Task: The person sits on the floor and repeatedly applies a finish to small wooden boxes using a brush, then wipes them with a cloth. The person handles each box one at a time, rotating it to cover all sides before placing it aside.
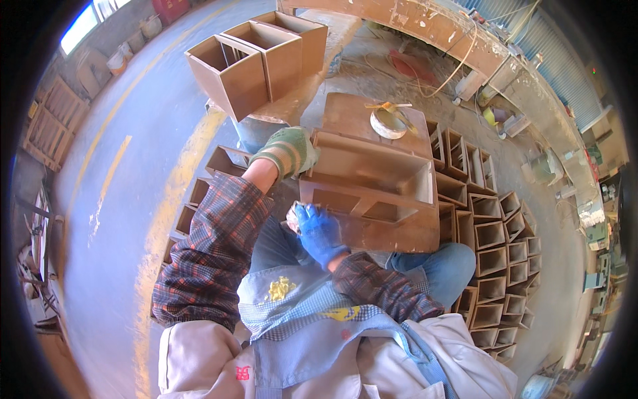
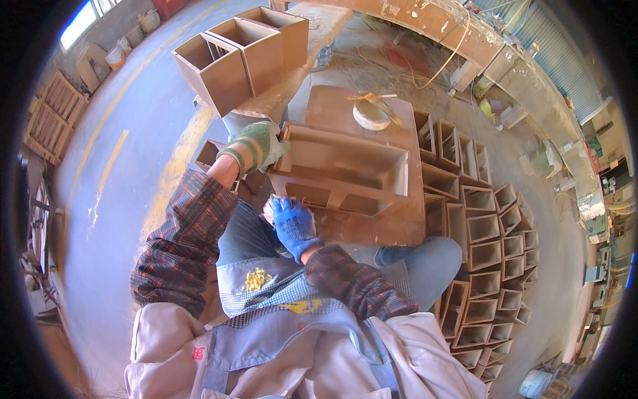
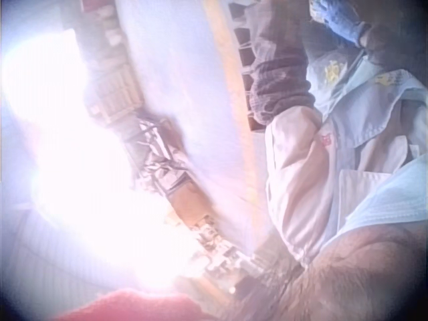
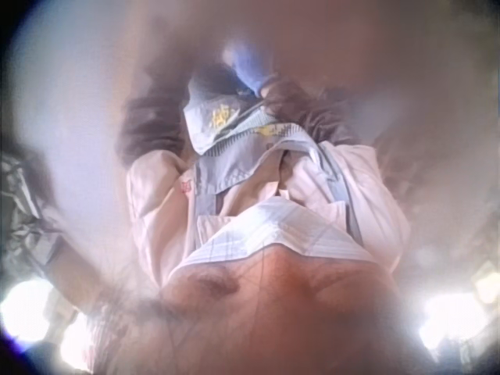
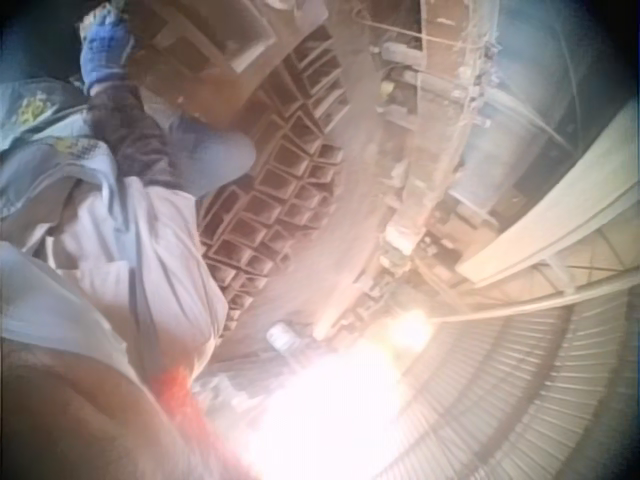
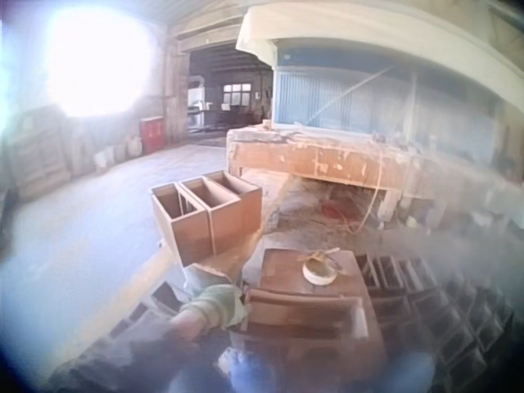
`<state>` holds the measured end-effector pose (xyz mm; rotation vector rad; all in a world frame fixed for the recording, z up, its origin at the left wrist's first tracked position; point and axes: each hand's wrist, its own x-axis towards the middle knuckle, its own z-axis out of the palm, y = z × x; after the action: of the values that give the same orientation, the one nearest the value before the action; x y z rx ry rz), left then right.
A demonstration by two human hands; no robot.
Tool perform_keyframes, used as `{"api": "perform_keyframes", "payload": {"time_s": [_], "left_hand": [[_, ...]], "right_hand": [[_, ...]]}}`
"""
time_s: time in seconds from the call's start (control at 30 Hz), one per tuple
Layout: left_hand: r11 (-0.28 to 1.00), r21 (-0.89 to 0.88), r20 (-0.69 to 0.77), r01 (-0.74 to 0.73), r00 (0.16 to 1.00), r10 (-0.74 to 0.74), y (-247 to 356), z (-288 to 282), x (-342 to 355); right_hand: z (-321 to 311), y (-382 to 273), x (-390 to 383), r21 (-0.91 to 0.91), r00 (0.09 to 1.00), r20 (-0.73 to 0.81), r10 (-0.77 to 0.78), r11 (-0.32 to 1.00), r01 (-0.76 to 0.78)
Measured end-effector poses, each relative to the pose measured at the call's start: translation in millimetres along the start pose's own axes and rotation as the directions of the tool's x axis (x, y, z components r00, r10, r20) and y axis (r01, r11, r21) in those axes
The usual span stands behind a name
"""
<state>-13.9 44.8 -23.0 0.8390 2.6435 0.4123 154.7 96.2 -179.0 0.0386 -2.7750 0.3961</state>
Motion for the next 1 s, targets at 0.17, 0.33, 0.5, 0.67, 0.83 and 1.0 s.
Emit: {"api": "perform_keyframes", "payload": {"time_s": [0.17,0.33,0.5,0.67,0.83,1.0], "left_hand": [[1.0,-0.013,-0.045,0.005,0.999,-0.005,0.1,5.2,2.0],[0.999,-0.014,-0.038,-0.041,0.998,0.041,-2.4,3.6,4.2],[0.997,-0.009,-0.155,-0.081,0.985,0.079,-3.4,6.2,0.1],[0.999,0.035,-0.107,-0.037,0.993,0.041,-1.7,6.5,-1.1],[0.997,0.037,-0.097,-0.071,0.993,0.074,-1.5,4.5,-3.5],[0.996,0.061,-0.129,-0.06,0.989,0.067,-2.6,9.3,-0.4]], "right_hand": [[10.4,-0.5,6.2,0.041,0.945,0.29,0.154,0.984,-0.173],[-48.5,-5.7,9.6,0.186,0.994,-0.068,0.082,0.98,-0.068],[-103.3,1.9,8.3,0.168,0.951,-0.283,0.129,0.982,-0.083],[-139.8,54.9,-30.7,0.088,0.874,-0.416,0.253,0.967,-0.239],[-176.7,92.3,-70.0,0.071,0.796,-0.372,0.478,0.869,-0.489],[-145.4,62.7,-46.0,0.06,0.835,-0.511,0.207,0.977,-0.206]]}}
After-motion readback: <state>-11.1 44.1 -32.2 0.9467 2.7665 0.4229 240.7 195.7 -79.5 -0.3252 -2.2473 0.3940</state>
